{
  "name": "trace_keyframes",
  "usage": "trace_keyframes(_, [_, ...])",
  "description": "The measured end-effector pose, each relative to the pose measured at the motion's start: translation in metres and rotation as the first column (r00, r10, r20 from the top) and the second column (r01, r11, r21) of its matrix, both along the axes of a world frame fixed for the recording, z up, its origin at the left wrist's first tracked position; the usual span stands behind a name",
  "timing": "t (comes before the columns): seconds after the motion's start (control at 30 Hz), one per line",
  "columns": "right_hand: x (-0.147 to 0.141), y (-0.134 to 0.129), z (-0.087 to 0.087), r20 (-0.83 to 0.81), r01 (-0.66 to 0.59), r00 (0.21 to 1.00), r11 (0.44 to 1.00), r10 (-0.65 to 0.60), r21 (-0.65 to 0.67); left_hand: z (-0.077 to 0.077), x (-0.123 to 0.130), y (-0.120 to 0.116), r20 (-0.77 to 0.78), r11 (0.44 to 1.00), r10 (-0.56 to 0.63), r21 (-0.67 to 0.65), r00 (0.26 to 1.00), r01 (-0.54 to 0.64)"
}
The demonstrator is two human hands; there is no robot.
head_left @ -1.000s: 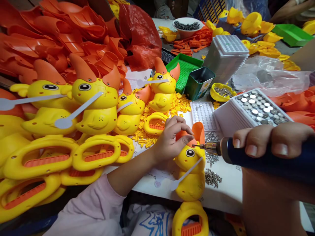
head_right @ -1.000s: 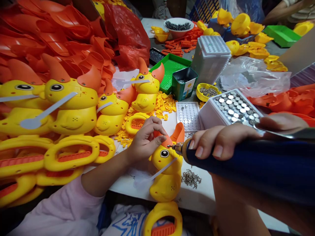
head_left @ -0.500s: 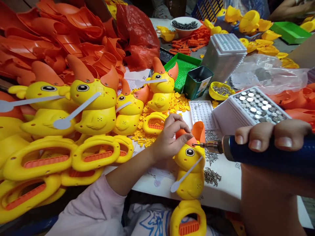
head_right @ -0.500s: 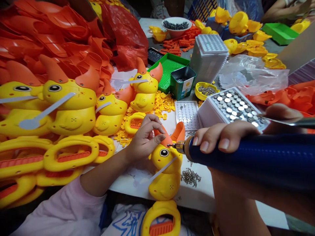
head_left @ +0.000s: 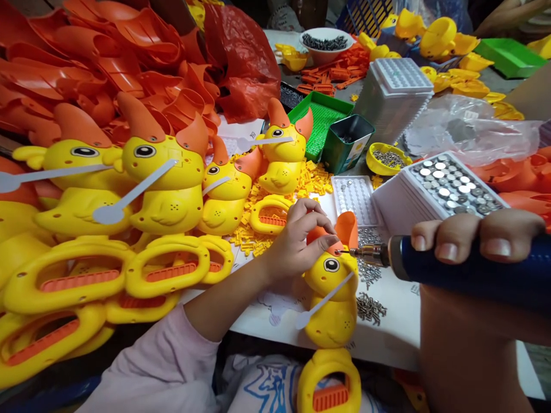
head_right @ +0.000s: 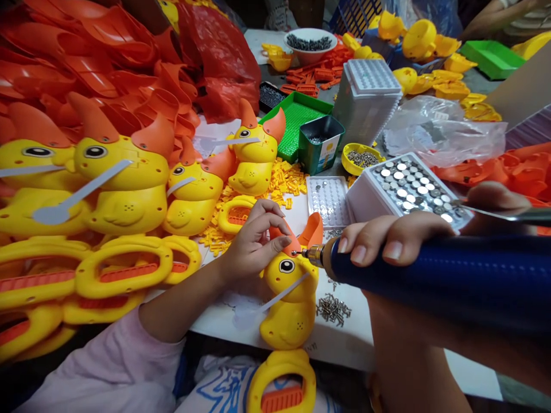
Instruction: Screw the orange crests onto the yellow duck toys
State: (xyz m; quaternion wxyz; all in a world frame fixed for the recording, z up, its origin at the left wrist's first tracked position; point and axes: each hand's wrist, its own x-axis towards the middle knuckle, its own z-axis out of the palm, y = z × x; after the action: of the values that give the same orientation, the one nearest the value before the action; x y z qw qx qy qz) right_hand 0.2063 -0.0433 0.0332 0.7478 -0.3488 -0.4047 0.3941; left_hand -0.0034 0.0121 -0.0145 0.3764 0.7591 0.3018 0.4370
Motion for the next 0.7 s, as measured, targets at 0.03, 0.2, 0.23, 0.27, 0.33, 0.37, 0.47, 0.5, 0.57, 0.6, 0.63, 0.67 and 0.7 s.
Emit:
trace_keyframes(0.03, [0.001, 0.000, 0.001, 0.000, -0.006, 1.000, 1.000, 0.006, -0.004, 0.001, 0.000, 0.000, -0.007, 1.000, 0.000, -0.002, 1.000, 0.000])
trace_keyframes(0.2, [-0.005, -0.006, 0.006, 0.028, -0.006, 1.000, 1.000, 0.006, -0.001, 0.003, -0.001, -0.001, -0.073, 1.000, 0.011, -0.010, 0.997, -0.012])
trace_keyframes(0.23, [-0.007, -0.007, 0.007, 0.035, 0.001, 0.999, 1.000, -0.001, 0.005, 0.004, -0.001, -0.001, -0.084, 1.000, 0.014, -0.010, 0.996, -0.015])
trace_keyframes(0.27, [-0.010, -0.008, 0.009, 0.043, 0.011, 0.999, 1.000, -0.012, 0.012, 0.004, -0.001, -0.001, -0.093, 1.000, 0.016, -0.009, 0.996, -0.017])
trace_keyframes(0.33, [-0.017, -0.008, 0.014, 0.060, 0.037, 0.997, 0.998, -0.040, 0.045, 0.005, -0.001, -0.002, -0.099, 1.000, 0.023, -0.003, 0.995, -0.023])
trace_keyframes(0.37, [-0.019, -0.008, 0.017, 0.069, 0.048, 0.996, 0.997, -0.052, 0.056, 0.005, -0.001, -0.002, -0.100, 1.000, 0.029, 0.000, 0.995, -0.029])
trace_keyframes(0.47, [-0.025, -0.007, 0.024, 0.090, 0.071, 0.993, 0.995, -0.076, 0.066, 0.006, 0.000, -0.004, -0.114, 0.999, 0.040, 0.010, 0.993, -0.039])
trace_keyframes(0.5, [-0.025, -0.008, 0.026, 0.097, 0.073, 0.992, 0.996, -0.078, 0.061, 0.006, 0.000, -0.004, -0.122, 0.999, 0.042, 0.012, 0.992, -0.041])
trace_keyframes(0.57, [-0.026, -0.008, 0.027, 0.111, 0.074, 0.991, 0.996, -0.080, 0.059, 0.007, 0.000, -0.005, -0.141, 0.999, 0.038, 0.007, 0.989, -0.038])
trace_keyframes(0.6, [-0.025, -0.008, 0.026, 0.114, 0.069, 0.991, 0.996, -0.076, 0.057, 0.007, 0.000, -0.005, -0.149, 0.999, 0.037, 0.002, 0.988, -0.037])
trace_keyframes(0.63, [-0.025, -0.008, 0.026, 0.118, 0.062, 0.991, 0.997, -0.068, 0.052, 0.008, 0.000, -0.005, -0.157, 0.999, 0.035, -0.003, 0.987, -0.036])
trace_keyframes(0.67, [-0.025, -0.008, 0.025, 0.117, 0.060, 0.991, 0.997, -0.067, 0.055, 0.009, 0.000, -0.005, -0.166, 0.999, 0.032, -0.007, 0.986, -0.034])
trace_keyframes(0.7, [-0.025, -0.008, 0.024, 0.111, 0.059, 0.992, 0.997, -0.065, 0.058, 0.009, 0.000, -0.005, -0.174, 0.999, 0.032, -0.009, 0.984, -0.034])
